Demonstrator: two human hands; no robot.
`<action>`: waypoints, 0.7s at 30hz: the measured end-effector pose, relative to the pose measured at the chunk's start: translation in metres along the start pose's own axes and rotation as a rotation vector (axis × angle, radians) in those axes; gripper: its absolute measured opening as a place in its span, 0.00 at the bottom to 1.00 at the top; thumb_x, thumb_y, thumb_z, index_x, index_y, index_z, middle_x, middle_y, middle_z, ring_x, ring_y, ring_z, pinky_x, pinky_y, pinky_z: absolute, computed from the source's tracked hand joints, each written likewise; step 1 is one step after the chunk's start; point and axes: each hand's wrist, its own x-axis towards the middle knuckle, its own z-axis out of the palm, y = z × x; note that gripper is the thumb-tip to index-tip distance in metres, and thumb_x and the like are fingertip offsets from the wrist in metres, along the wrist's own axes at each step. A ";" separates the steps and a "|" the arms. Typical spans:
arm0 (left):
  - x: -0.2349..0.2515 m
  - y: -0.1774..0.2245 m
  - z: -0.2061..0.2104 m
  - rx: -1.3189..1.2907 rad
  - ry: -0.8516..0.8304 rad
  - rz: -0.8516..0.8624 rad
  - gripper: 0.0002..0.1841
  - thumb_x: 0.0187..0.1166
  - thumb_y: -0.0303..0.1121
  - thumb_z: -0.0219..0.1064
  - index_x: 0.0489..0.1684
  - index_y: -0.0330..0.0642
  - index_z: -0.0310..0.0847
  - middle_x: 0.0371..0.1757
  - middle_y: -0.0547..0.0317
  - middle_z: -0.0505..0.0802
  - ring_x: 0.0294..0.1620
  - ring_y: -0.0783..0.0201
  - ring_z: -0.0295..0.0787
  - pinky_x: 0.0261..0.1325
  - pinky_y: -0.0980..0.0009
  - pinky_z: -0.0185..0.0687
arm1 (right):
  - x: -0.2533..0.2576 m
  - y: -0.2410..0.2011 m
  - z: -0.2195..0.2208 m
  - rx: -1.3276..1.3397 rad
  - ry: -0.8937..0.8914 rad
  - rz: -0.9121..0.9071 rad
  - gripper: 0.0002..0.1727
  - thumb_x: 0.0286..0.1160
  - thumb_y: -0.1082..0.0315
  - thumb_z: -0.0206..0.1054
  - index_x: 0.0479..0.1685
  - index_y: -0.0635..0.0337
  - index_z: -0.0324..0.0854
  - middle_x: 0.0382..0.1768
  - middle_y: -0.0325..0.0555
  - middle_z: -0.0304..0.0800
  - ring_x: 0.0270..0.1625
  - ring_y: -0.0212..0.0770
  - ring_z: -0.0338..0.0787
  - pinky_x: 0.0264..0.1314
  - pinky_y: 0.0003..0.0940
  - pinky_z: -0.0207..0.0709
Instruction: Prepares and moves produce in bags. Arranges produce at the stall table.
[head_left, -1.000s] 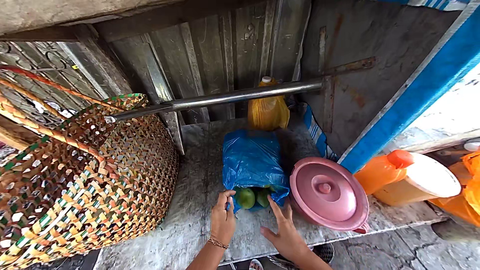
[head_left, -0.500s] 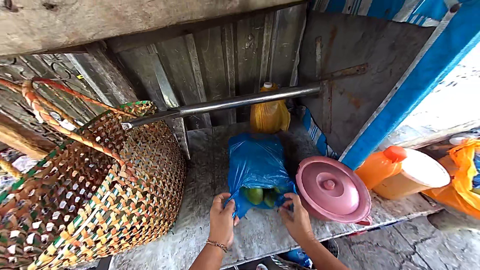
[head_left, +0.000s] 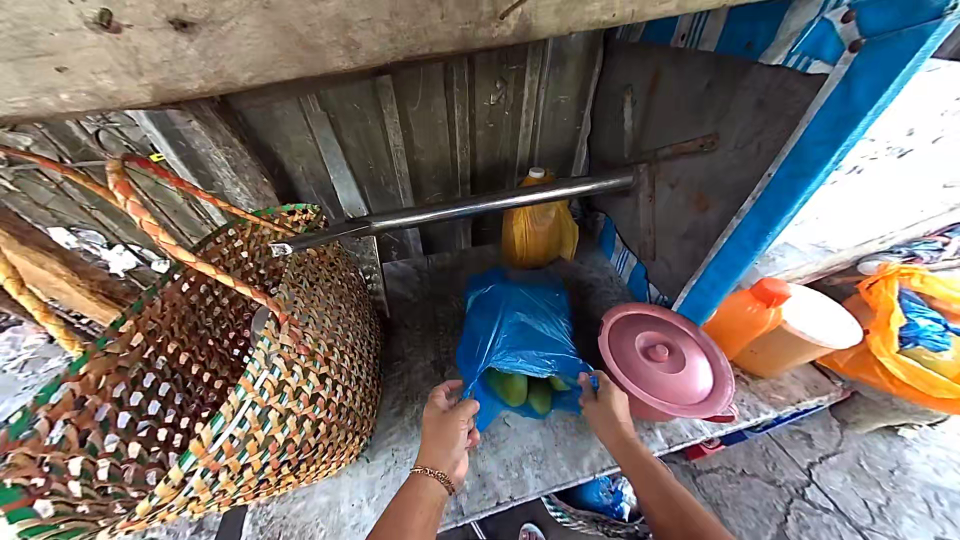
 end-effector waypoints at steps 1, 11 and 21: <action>0.000 0.002 -0.004 0.022 0.003 0.001 0.28 0.74 0.12 0.62 0.75 0.32 0.63 0.32 0.52 0.81 0.12 0.70 0.67 0.11 0.76 0.64 | -0.004 0.001 -0.007 -0.018 -0.028 0.006 0.21 0.92 0.59 0.54 0.65 0.70 0.78 0.41 0.60 0.92 0.44 0.56 0.94 0.56 0.55 0.85; 0.017 0.017 -0.049 0.369 -0.386 -0.242 0.04 0.82 0.29 0.68 0.46 0.41 0.79 0.19 0.66 0.75 0.10 0.74 0.61 0.13 0.79 0.60 | -0.026 -0.043 -0.043 -0.617 -0.527 -0.052 0.28 0.95 0.54 0.48 0.66 0.72 0.81 0.66 0.70 0.84 0.74 0.64 0.81 0.80 0.59 0.68; -0.032 0.109 -0.053 0.288 -0.303 0.301 0.03 0.73 0.21 0.73 0.31 0.37 0.87 0.29 0.62 0.88 0.21 0.75 0.76 0.25 0.80 0.73 | -0.039 -0.114 -0.112 0.024 -0.116 -0.495 0.18 0.89 0.63 0.53 0.39 0.65 0.86 0.24 0.43 0.79 0.25 0.36 0.78 0.33 0.42 0.75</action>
